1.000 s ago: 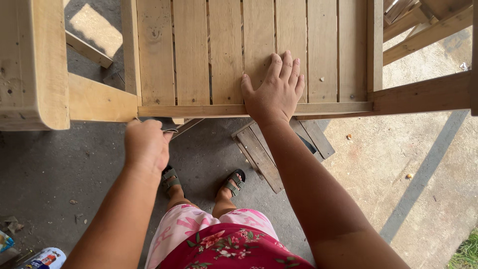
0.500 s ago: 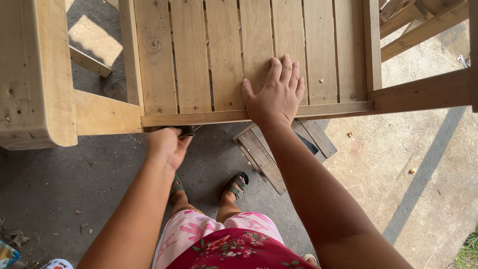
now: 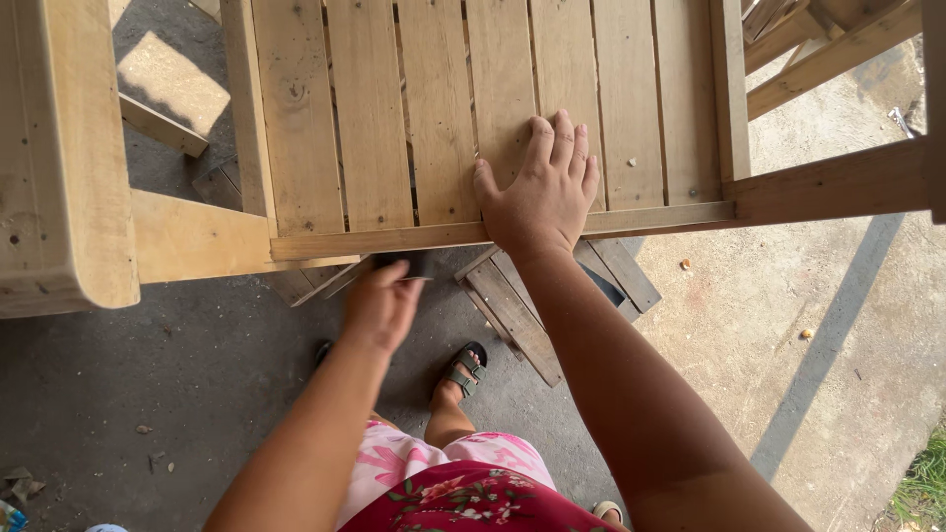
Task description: The person sands the seat and frame of a wooden chair using a sanding block. They work methodically across the slats and edges, smoothing the surface throughout the clip.
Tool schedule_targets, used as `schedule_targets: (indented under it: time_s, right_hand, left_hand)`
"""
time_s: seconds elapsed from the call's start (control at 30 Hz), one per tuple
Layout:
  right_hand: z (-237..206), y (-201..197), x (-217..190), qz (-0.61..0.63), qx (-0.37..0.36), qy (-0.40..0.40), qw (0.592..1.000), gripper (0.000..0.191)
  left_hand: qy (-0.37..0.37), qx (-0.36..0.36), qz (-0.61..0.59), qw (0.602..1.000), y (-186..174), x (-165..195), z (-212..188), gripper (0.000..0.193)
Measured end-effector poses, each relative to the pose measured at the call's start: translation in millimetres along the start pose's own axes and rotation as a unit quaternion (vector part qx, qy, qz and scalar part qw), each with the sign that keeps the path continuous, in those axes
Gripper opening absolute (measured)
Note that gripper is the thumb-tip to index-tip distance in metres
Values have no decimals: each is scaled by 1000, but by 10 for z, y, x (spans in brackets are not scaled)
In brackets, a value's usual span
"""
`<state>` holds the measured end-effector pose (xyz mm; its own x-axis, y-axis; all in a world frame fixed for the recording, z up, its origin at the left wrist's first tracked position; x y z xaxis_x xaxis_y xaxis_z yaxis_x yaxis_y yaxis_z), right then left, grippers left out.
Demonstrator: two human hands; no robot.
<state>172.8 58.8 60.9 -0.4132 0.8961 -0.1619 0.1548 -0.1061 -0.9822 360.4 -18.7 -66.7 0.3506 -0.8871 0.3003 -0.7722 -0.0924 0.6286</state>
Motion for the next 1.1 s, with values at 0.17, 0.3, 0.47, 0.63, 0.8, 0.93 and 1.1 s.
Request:
schedule_targets:
  time_s: [0.17, 0.3, 0.47, 0.63, 0.8, 0.93, 1.1]
  right_hand:
    - [1, 13, 20, 5, 28, -22, 999, 82]
    - [21, 22, 2, -3, -2, -2, 1000, 81]
    - [37, 2, -12, -7, 2, -1, 1000, 82]
    - [29, 0, -4, 5, 4, -6, 1000, 82]
    - [36, 25, -2, -3, 8, -8, 1000, 83]
    - [41, 42, -6, 0, 1, -11, 1000, 82]
    - [44, 50, -7, 0, 9, -11, 1000, 83]
  left_hand:
    - [-39, -8, 7, 999, 203, -22, -70, 47]
    - [83, -7, -52, 995, -40, 665, -203, 49]
    - [49, 24, -67, 996, 114, 296, 22, 35]
    - [-16, 56, 26, 998, 141, 418, -36, 38]
    - [-2, 45, 45, 998, 153, 803, -118, 46]
    - [8, 98, 102, 990, 410, 729, -90, 48]
    - [-5, 31, 32, 999, 281, 997, -421, 48]
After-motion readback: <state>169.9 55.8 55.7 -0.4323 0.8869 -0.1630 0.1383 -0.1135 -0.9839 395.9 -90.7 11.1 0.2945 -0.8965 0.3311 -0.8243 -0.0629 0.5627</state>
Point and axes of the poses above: each hand's wrist, its own z-axis towards the middle knuckle, its own y-axis out of the palm, x = y × z, the point moved 1 cm from there along z, towards the middle knuckle, and after that the axes turned 4 degrees about -z, right-handed, at the moved point
